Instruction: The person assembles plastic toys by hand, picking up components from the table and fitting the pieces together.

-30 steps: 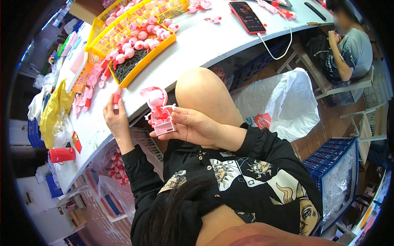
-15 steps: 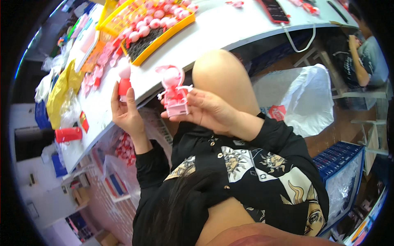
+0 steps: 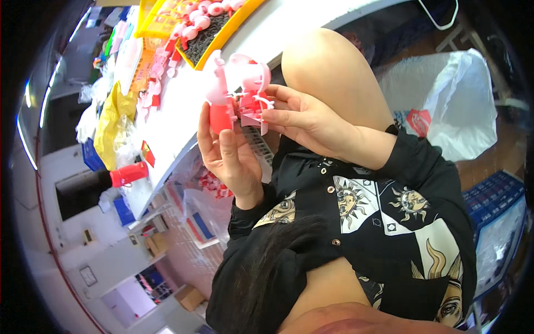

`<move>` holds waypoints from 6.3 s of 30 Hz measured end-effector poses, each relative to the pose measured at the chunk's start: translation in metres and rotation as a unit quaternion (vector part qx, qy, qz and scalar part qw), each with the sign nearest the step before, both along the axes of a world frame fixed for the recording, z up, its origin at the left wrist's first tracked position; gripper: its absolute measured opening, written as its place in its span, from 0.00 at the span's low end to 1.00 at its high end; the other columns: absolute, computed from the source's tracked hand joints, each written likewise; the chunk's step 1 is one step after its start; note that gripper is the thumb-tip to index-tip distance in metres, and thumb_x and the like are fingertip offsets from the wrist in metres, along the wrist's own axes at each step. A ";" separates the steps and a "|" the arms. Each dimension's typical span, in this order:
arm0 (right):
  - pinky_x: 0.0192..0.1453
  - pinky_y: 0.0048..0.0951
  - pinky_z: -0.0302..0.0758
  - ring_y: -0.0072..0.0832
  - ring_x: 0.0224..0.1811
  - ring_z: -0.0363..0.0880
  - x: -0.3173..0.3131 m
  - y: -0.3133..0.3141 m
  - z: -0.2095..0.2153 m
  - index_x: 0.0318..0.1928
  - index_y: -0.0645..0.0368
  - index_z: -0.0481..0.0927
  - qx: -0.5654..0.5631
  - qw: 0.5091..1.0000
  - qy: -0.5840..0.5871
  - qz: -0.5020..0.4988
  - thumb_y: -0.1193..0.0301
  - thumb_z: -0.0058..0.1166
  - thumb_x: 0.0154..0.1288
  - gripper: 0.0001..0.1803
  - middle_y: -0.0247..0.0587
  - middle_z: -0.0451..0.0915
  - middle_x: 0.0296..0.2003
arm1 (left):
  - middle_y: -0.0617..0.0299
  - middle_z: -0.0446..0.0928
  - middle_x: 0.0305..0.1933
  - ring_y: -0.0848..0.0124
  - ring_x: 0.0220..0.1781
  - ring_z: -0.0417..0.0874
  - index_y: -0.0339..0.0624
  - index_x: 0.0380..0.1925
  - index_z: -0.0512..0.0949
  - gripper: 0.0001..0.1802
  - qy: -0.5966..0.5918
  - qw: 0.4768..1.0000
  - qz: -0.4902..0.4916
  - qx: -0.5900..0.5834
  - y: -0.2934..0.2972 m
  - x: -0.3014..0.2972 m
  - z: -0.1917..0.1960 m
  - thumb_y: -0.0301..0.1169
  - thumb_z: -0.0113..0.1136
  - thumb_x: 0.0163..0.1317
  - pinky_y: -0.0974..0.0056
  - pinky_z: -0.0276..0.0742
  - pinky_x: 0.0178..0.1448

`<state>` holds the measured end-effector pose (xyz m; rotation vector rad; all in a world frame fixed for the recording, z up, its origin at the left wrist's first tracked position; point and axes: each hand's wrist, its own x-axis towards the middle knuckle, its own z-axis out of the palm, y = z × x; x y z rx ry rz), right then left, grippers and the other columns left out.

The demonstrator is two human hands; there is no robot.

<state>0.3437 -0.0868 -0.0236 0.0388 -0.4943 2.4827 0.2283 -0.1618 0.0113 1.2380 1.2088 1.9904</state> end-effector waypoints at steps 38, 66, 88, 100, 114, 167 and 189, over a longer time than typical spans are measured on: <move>0.63 0.25 0.66 0.21 0.58 0.67 -0.002 0.002 0.000 0.66 0.59 0.57 0.054 0.998 -0.005 -0.015 0.74 0.53 0.66 0.30 0.35 0.69 0.55 | 0.50 0.72 0.58 0.66 0.57 0.74 0.31 0.60 0.66 0.25 0.230 0.969 0.078 -0.044 -0.001 -0.005 -0.009 0.22 0.57 0.62 0.64 0.69 0.61; 0.61 0.25 0.70 0.20 0.57 0.70 0.012 0.006 0.005 0.67 0.57 0.57 0.059 0.997 0.044 -0.034 0.73 0.52 0.67 0.31 0.35 0.69 0.56 | 0.45 0.71 0.59 0.58 0.62 0.72 0.31 0.56 0.71 0.25 0.301 0.945 0.100 -0.077 0.004 0.016 0.016 0.20 0.61 0.56 0.57 0.66 0.65; 0.63 0.26 0.68 0.23 0.58 0.70 0.016 0.003 0.013 0.65 0.64 0.59 0.073 0.997 -0.036 -0.013 0.76 0.53 0.65 0.30 0.40 0.70 0.57 | 0.46 0.72 0.58 0.64 0.60 0.73 0.29 0.58 0.69 0.26 0.166 0.979 0.057 -0.102 -0.005 0.005 0.006 0.19 0.60 0.59 0.63 0.66 0.65; 0.59 0.25 0.69 0.22 0.56 0.71 0.007 0.000 -0.001 0.64 0.62 0.62 0.087 0.996 0.016 -0.024 0.73 0.55 0.65 0.29 0.37 0.73 0.55 | 0.51 0.73 0.57 0.66 0.57 0.75 0.31 0.56 0.71 0.22 0.260 0.956 0.022 -0.132 -0.011 -0.010 0.018 0.18 0.58 0.59 0.63 0.67 0.63; 0.53 0.22 0.70 0.19 0.47 0.72 0.008 0.006 -0.003 0.61 0.63 0.65 0.123 0.992 0.002 0.018 0.69 0.54 0.66 0.26 0.37 0.74 0.51 | 0.51 0.75 0.54 0.63 0.58 0.74 0.34 0.51 0.75 0.24 0.314 0.940 0.014 -0.136 -0.014 -0.014 0.023 0.17 0.65 0.51 0.61 0.67 0.63; 0.63 0.26 0.68 0.23 0.58 0.70 0.009 0.005 0.009 0.64 0.63 0.61 0.079 0.997 -0.014 0.014 0.75 0.53 0.65 0.28 0.39 0.71 0.57 | 0.46 0.73 0.53 0.57 0.54 0.76 0.37 0.51 0.74 0.25 0.360 0.921 0.137 0.061 -0.005 0.000 -0.010 0.22 0.68 0.51 0.59 0.75 0.56; 0.61 0.28 0.70 0.26 0.55 0.74 0.004 0.006 0.007 0.63 0.62 0.63 0.115 0.993 -0.019 -0.006 0.76 0.53 0.65 0.27 0.40 0.73 0.55 | 0.49 0.75 0.53 0.58 0.54 0.77 0.38 0.51 0.76 0.24 0.415 0.905 0.092 -0.030 -0.016 -0.003 0.023 0.21 0.67 0.51 0.60 0.73 0.58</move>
